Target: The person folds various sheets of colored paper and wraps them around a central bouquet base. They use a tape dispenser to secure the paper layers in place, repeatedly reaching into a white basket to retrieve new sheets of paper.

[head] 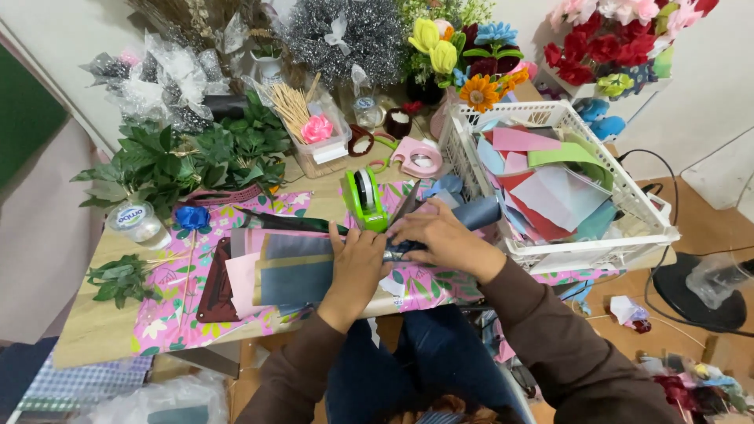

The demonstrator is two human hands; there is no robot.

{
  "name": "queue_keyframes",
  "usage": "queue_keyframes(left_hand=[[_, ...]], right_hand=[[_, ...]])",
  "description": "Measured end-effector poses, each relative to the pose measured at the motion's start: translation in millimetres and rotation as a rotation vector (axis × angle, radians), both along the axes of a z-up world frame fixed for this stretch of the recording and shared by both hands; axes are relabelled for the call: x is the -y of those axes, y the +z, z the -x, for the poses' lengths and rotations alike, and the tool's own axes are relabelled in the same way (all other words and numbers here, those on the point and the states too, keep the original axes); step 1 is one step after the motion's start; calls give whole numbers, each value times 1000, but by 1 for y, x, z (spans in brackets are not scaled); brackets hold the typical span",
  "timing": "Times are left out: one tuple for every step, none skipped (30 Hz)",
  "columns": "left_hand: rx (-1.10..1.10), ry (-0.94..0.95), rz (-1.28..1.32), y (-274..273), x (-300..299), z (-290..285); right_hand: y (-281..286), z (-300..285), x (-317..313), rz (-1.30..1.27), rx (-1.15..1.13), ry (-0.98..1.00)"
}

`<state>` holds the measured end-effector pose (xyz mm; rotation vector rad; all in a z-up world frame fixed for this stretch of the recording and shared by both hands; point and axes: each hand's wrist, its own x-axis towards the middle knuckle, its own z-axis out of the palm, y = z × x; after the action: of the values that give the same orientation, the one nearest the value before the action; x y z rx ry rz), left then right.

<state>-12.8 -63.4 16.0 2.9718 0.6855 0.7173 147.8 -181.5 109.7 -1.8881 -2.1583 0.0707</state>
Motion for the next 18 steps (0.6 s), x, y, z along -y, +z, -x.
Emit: queue_keyframes(left_hand=[[-55,-3,3,10,3,-1],[-109,-6,2,21,3,-3],[-113,-4,1,15,-4,-13],[-127,8,-4,8,-9,-22],[-142,20,-9,1,-15,-31],[-143,26,-8,0,-19,-35],[-175,46,-32,0,-23,-39],[-208,65,-56,-1,-27,-43],[-209,70,-56,15,-25,-41],[-323,73,32,31,-24,-41],[-436,76,121,48,-22,-40],[-430,79,120,51,-18,-40],[-437,86,145,54,-14,-39],[-445,92,172,56,-9,-38],[-442,94,173,43,-18,-43],[-448,86,190,31,-27,-46],[-455,77,206,18,-36,-50],[-456,76,207,27,-32,-47]], right_hand=[[-4,0,5,-21,40,-11],[-7,-1,8,-47,82,-23],[-18,-7,7,-48,78,-21],[-29,-12,6,-128,163,-32],[-41,-17,5,-208,247,-42],[-40,-18,5,-208,246,-37],[-40,-19,4,-192,262,-59],[-40,-19,4,-176,278,-82],[-37,-22,5,-177,277,-77],[-34,-25,7,-181,270,-141],[-31,-29,8,-185,262,-206],[-29,-36,11,-188,267,-202],[-27,-43,13,-227,161,-221],[-26,-49,17,-262,53,-241],[-26,-50,22,-262,57,-237],[-28,-50,27,-297,35,-237],[-29,-50,33,-331,14,-237],[-32,-47,37,-329,13,-239]])
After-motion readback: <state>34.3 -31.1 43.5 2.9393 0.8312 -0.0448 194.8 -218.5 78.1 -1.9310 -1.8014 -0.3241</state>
